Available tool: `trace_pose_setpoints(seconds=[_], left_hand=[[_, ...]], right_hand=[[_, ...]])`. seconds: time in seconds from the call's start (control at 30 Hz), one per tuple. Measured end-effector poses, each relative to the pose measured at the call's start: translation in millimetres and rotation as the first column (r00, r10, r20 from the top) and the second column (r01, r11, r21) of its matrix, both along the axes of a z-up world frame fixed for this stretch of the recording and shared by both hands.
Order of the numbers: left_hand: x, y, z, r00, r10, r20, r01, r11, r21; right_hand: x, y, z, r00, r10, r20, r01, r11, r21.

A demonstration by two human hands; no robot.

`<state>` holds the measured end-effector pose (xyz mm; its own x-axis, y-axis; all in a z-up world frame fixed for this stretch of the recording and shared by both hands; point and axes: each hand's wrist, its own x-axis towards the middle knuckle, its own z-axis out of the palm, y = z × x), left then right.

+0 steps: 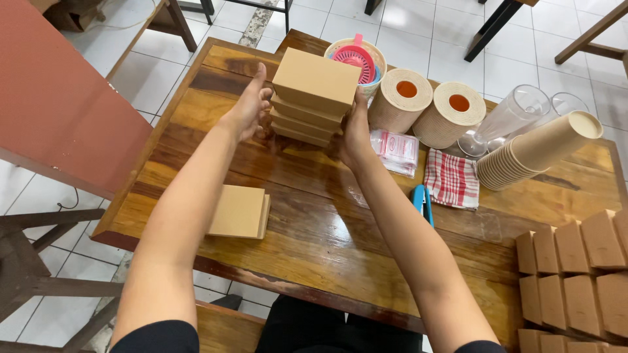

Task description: The person assembles a cardboard box by hand, places a plastic bag inside, and staples it to the box's edges using a stapler.

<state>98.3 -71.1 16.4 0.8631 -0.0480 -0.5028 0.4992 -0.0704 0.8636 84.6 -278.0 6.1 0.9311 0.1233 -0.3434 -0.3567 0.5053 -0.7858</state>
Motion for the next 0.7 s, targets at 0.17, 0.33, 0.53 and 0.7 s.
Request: trace_pose_setpoints(seconds=[0.17, 0.33, 0.53, 0.7], left_hand=[[3.3, -8.7, -11.9, 0.997, -0.076, 0.006, 0.076, 0.986, -0.149], [12.4, -3.9, -25.8, 0.999, -0.047, -0.025, 0.042, 0.986, -0.162], [-23.6, 12.4, 11.2, 0.999, 0.053, -0.004, -0.053, 0.997, -0.06], [-82.3, 78.5, 12.1, 0.976, -0.04, 0.213, -0.058, 0.9, 0.431]], right_hand=[[16.1, 15.9, -19.7, 0.996, -0.077, -0.039, 0.08, 0.995, 0.066], [28.6, 19.5, -35.6, 0.996, -0.094, -0.004, 0.094, 0.995, 0.04], [-0.2, 6.3, -40.4, 0.975, -0.169, -0.145, 0.198, 0.956, 0.217], [-72.8, -14.2, -118.0, 0.872, -0.122, 0.474, 0.216, 0.965, -0.148]])
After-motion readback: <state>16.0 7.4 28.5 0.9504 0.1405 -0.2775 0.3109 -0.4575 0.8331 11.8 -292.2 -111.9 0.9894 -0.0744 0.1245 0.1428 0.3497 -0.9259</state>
